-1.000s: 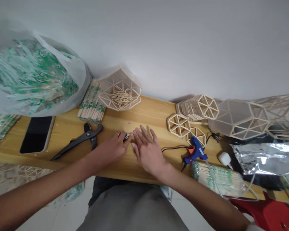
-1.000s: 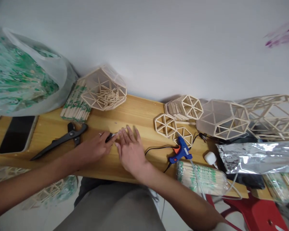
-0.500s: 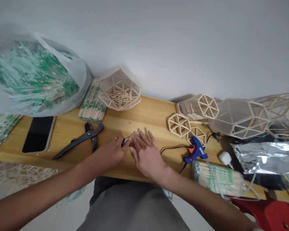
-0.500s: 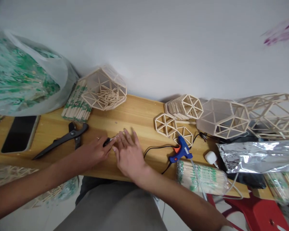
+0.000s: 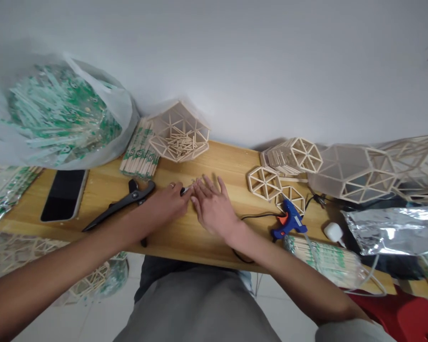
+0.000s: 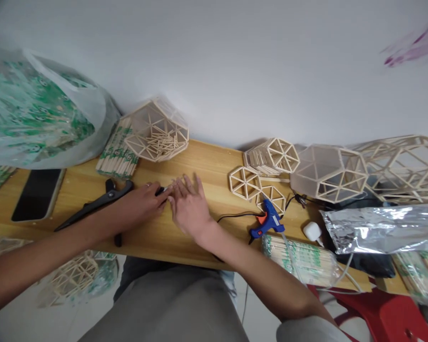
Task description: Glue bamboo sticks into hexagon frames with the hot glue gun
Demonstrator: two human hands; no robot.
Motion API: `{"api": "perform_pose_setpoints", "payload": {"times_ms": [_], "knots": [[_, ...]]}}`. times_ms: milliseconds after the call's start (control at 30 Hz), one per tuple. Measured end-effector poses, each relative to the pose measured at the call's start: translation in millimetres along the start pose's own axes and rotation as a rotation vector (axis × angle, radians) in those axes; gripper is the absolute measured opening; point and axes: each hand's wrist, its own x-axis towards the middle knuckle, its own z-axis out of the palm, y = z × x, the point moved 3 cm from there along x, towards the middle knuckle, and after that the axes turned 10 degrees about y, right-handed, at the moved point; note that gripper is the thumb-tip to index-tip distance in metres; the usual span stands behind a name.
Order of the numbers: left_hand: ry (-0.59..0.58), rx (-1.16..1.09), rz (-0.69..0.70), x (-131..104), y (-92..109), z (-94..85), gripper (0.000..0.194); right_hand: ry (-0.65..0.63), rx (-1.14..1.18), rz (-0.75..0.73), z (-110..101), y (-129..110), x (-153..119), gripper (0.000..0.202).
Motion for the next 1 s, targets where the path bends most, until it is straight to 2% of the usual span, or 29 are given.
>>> {"api": "perform_pose_setpoints", "payload": {"times_ms": [100, 267, 333, 533, 700, 833, 1000], "knots": [[0.019, -0.014, 0.026, -0.9, 0.8, -0.7, 0.041, -0.005, 0.019, -0.011, -0.1, -1.0, -3.2, 0.050], [-0.027, -0.022, -0.077, 8.3, -11.6, 0.1, 0.040, -0.019, -0.011, 0.014, 1.4, 2.4, 11.2, 0.050], [-0.019, -0.028, -0.085, 7.7, -10.9, 0.3, 0.041, -0.017, -0.012, 0.005, 1.1, 1.9, 10.9, 0.051], [0.138, -0.054, -0.080, -21.2, 15.4, 12.2, 0.051, 0.025, -0.028, 0.025, 1.1, -2.7, -31.9, 0.053], [0.277, -0.027, -0.011, -24.8, 16.7, 16.3, 0.054, 0.031, -0.047, 0.086, 3.8, 2.0, -45.7, 0.054], [0.279, -0.047, 0.065, -16.5, 12.5, 15.5, 0.055, 0.014, -0.038, 0.104, 2.6, 8.9, -39.5, 0.055], [0.202, -0.028, 0.054, -8.0, 13.0, 18.5, 0.053, -0.014, -0.030, 0.072, -1.0, 17.7, -27.4, 0.054]]}}
